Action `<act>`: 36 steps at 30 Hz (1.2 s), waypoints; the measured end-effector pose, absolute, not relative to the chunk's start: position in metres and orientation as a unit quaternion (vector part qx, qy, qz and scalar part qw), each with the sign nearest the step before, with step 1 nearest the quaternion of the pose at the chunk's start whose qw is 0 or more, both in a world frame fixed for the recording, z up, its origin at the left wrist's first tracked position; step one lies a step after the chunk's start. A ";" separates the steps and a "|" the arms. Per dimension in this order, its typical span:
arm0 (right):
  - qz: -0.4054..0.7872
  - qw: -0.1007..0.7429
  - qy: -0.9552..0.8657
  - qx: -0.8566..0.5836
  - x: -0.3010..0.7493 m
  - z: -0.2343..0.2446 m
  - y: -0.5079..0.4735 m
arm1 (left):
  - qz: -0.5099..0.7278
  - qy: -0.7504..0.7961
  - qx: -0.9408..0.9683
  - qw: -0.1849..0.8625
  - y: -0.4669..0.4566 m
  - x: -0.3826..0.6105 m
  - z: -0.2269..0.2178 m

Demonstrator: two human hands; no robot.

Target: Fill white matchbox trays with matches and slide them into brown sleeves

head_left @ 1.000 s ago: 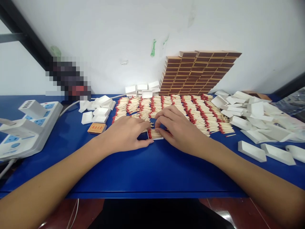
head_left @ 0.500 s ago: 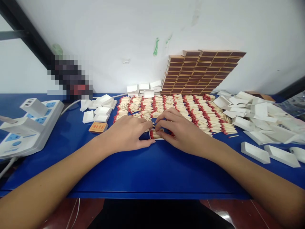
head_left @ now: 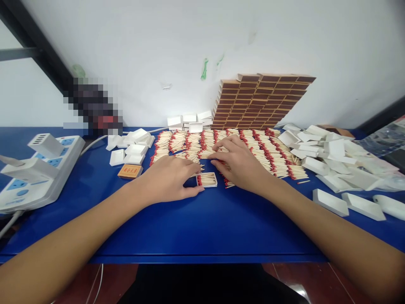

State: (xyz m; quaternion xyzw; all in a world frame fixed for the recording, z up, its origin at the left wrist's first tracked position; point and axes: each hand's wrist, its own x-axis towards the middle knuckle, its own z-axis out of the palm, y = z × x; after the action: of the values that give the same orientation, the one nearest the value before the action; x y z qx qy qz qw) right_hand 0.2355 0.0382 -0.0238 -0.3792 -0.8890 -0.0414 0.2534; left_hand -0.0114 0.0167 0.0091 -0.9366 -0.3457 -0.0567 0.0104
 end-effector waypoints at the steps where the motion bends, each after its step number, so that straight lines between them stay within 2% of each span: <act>1: -0.042 0.252 -0.889 -0.379 0.235 -0.024 0.038 | -0.056 -0.346 -0.937 0.010 0.017 -0.011 0.009; 14: -0.007 0.266 -0.886 -0.379 0.231 -0.029 0.043 | -0.052 -0.342 -0.938 0.006 0.017 -0.011 0.010; 29: -0.070 0.214 -0.889 -0.399 0.229 -0.019 0.028 | -0.055 -0.344 -0.937 -0.001 0.017 -0.010 0.009; 36: -0.044 0.193 -0.896 -0.397 0.234 -0.017 0.029 | -0.059 -0.343 -0.937 0.002 0.018 -0.010 0.009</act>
State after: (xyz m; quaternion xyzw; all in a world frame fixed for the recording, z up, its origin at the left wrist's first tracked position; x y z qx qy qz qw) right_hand 0.2340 0.0288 -0.0168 -0.3969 -0.8962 -0.0436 0.1933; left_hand -0.0102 0.0180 0.0089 -0.9374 -0.3434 -0.0587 0.0025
